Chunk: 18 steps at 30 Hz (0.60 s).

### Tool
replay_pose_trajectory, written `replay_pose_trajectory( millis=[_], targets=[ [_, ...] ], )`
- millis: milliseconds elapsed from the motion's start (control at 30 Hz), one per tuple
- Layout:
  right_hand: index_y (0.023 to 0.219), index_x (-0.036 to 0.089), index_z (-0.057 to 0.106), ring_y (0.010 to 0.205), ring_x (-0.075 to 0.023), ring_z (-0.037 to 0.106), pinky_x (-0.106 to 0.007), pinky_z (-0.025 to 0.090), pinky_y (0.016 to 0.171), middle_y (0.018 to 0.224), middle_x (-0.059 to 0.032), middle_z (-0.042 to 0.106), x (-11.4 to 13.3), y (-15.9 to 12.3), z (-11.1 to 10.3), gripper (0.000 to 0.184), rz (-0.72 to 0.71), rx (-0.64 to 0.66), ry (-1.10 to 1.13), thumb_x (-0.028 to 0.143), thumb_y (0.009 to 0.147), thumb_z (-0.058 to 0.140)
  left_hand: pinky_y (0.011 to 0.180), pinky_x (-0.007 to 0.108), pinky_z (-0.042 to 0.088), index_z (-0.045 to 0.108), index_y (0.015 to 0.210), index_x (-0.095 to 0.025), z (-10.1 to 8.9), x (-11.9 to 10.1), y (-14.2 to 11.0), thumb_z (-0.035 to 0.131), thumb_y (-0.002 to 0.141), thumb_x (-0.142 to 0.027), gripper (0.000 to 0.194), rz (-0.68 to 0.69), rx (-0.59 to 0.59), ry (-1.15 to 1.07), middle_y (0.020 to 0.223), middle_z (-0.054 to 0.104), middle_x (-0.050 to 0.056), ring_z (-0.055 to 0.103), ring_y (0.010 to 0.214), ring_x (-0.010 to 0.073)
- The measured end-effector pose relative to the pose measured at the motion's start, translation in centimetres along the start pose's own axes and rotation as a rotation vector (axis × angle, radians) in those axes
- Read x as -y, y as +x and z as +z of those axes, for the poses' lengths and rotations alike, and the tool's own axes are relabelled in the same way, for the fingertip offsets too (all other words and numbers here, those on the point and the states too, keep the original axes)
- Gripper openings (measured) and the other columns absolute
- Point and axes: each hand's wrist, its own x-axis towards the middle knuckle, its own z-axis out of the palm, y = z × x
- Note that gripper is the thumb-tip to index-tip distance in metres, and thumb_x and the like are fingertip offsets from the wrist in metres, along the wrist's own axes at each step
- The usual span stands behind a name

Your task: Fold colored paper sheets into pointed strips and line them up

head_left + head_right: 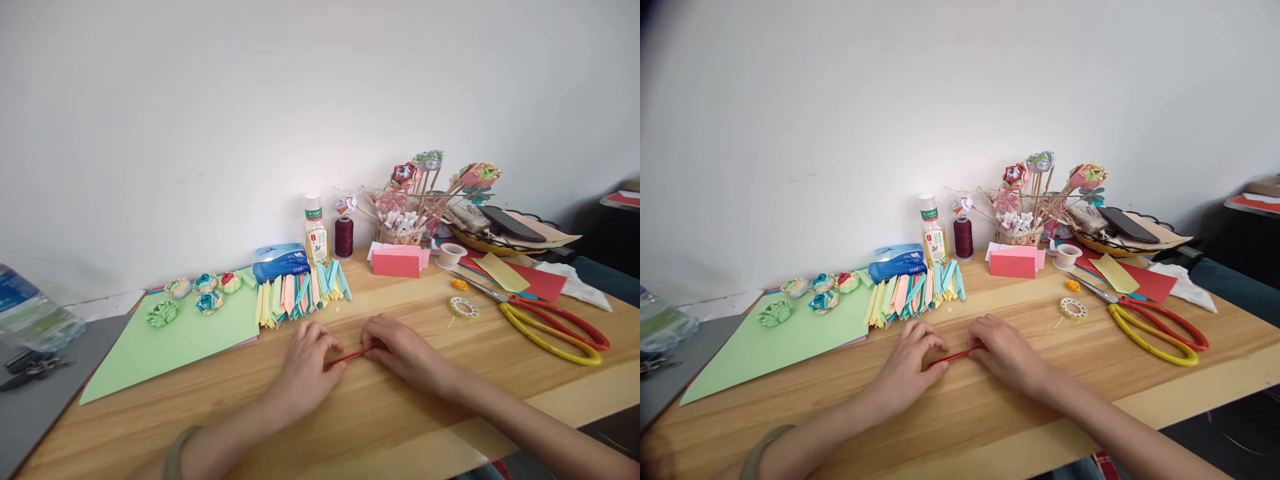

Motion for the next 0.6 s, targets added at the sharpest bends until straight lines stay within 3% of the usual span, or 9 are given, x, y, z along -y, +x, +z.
replay_pose_trajectory(
  millis=[133,300,467,600],
  targets=[
    [0.085,0.017,0.06,0.074,-0.0179,0.059,-0.026,0.042,0.063,0.081,-0.0035,0.065,0.5,-1.0,-0.5,0.006,0.06,-0.012,0.0,0.015,0.084,0.054,0.078,0.031,0.047,0.065,0.077,-0.02,-0.1,-0.1,-0.4,0.06,0.082,-0.016,0.008,0.032,-0.006,-0.032,0.084,0.067,0.001,0.06,0.084,0.0175],
    [0.095,0.02,0.063,0.072,-0.0176,0.064,-0.026,0.04,0.06,0.084,-0.002,0.07,2.0,-1.9,-1.0,0.021,-0.12,0.052,-0.104,0.021,0.094,0.042,0.063,0.025,0.049,0.063,0.087,-0.017,0.4,-0.6,-1.0,0.047,0.089,-0.021,0.017,0.232,-0.077,-0.02,0.078,0.07,0.002,0.065,0.068,0.0159],
    [0.083,0.016,0.059,0.055,-0.0167,0.057,-0.028,0.035,0.051,0.068,-0.0046,0.065,3.9,-3.0,-0.7,0.026,-0.322,0.044,-0.353,0.011,0.093,0.035,0.055,0.022,0.046,0.062,0.085,-0.018,0.2,-1.2,-1.6,0.039,0.095,-0.023,0.026,0.341,0.063,0.024,0.071,0.069,0.002,0.064,0.06,0.015],
    [0.085,0.016,0.056,0.058,-0.0166,0.056,-0.029,0.037,0.053,0.071,-0.0045,0.063,4.3,-4.5,-1.1,0.025,-0.406,0.08,-0.283,0.009,0.092,0.033,0.048,0.021,0.04,0.061,0.083,-0.018,-0.3,-1.8,-2.4,0.034,0.098,-0.028,0.033,0.457,0.051,0.071,0.061,0.065,0.001,0.06,0.05,0.0129]
  ],
)
